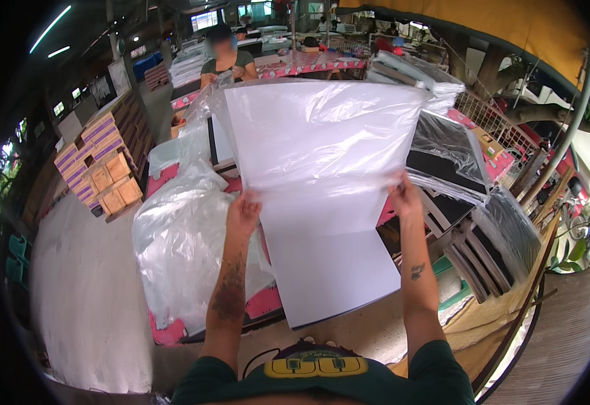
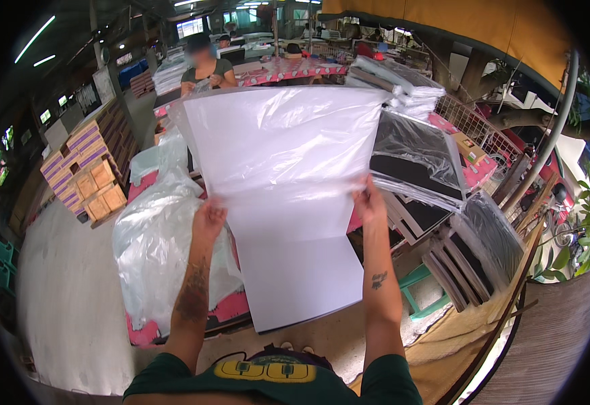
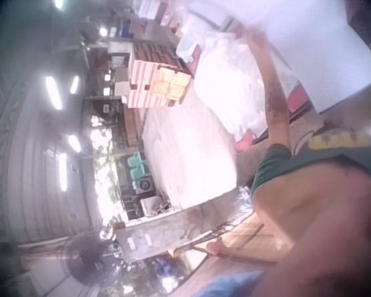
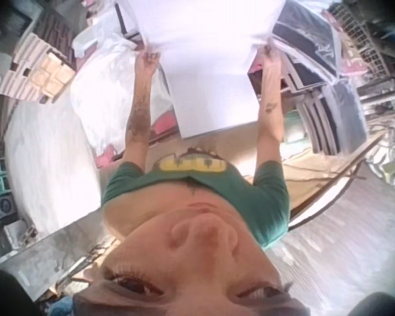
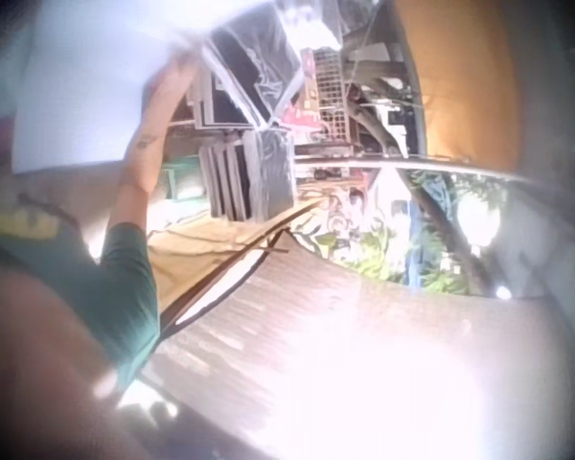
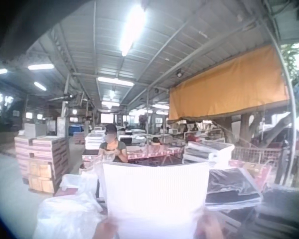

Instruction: The person puts white boards into plastic sleeves by hand and stacks the packaged boards on a table.

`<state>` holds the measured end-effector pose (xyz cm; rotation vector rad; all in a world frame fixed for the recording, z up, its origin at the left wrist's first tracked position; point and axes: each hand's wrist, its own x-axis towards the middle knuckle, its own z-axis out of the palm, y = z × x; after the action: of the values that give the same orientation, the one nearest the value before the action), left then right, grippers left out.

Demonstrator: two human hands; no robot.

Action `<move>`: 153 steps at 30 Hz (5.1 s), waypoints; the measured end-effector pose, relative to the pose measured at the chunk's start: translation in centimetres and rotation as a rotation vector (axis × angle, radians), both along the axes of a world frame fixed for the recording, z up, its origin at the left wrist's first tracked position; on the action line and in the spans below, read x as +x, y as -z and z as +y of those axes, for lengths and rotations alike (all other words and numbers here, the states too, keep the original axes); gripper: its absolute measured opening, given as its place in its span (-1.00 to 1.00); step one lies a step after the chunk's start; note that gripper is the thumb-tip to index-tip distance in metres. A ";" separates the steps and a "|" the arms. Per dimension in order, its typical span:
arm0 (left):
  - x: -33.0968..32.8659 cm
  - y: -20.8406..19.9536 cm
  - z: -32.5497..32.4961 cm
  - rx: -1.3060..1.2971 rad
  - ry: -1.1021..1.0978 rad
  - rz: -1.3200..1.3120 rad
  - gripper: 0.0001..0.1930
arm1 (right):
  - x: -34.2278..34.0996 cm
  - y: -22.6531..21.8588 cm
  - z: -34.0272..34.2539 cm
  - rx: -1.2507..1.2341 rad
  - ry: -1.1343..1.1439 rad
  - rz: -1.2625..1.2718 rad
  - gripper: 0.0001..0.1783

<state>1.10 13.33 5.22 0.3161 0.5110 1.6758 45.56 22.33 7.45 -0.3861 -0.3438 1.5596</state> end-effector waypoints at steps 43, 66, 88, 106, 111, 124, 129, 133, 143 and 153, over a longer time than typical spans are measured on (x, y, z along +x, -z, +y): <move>14.7 -0.7 -1.3 0.070 -0.250 1.401 -0.67 | 15.6 -5.2 -7.1 0.240 0.842 -1.463 -0.57; 2.0 -0.7 -16.7 -0.158 -0.266 1.654 -0.72 | -22.8 5.5 -19.0 0.051 -0.707 -0.707 -0.79; -18.7 -1.3 -16.4 -0.453 -0.843 2.326 -0.69 | 1.8 -1.3 -19.2 0.215 0.249 -0.509 -0.66; 10.0 -0.2 -18.1 0.028 0.186 0.135 -0.76 | -2.0 5.8 -22.1 0.210 -0.557 0.269 -0.40; 2.6 -6.8 -19.4 0.084 -0.123 0.662 -0.25 | 0.3 -5.5 -23.1 0.437 -0.513 -0.390 -0.37; 10.2 -8.7 -18.6 0.255 0.072 2.344 -0.79 | 4.0 -5.8 -21.0 0.321 -0.053 -2.563 -0.60; 4.1 -7.1 -20.8 0.444 -0.216 2.635 -0.49 | 6.7 -3.4 -22.1 0.470 -0.473 -2.531 -0.48; 3.7 -8.1 -20.7 0.454 0.579 1.134 -0.49 | 8.9 1.8 -20.7 0.418 -0.509 -1.326 -0.39; 5.6 -5.8 -21.3 -0.209 0.230 0.343 -0.49 | 4.9 1.6 -21.7 0.557 -1.306 -1.104 -0.52; 5.0 -2.0 -23.1 -0.142 0.503 0.516 -0.64 | 7.9 8.7 -23.9 0.493 -1.358 -0.984 -0.42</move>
<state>6.09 -9.77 7.18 0.7167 0.8481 1.0553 53.44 -1.53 -1.23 -0.5424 -2.0346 2.3469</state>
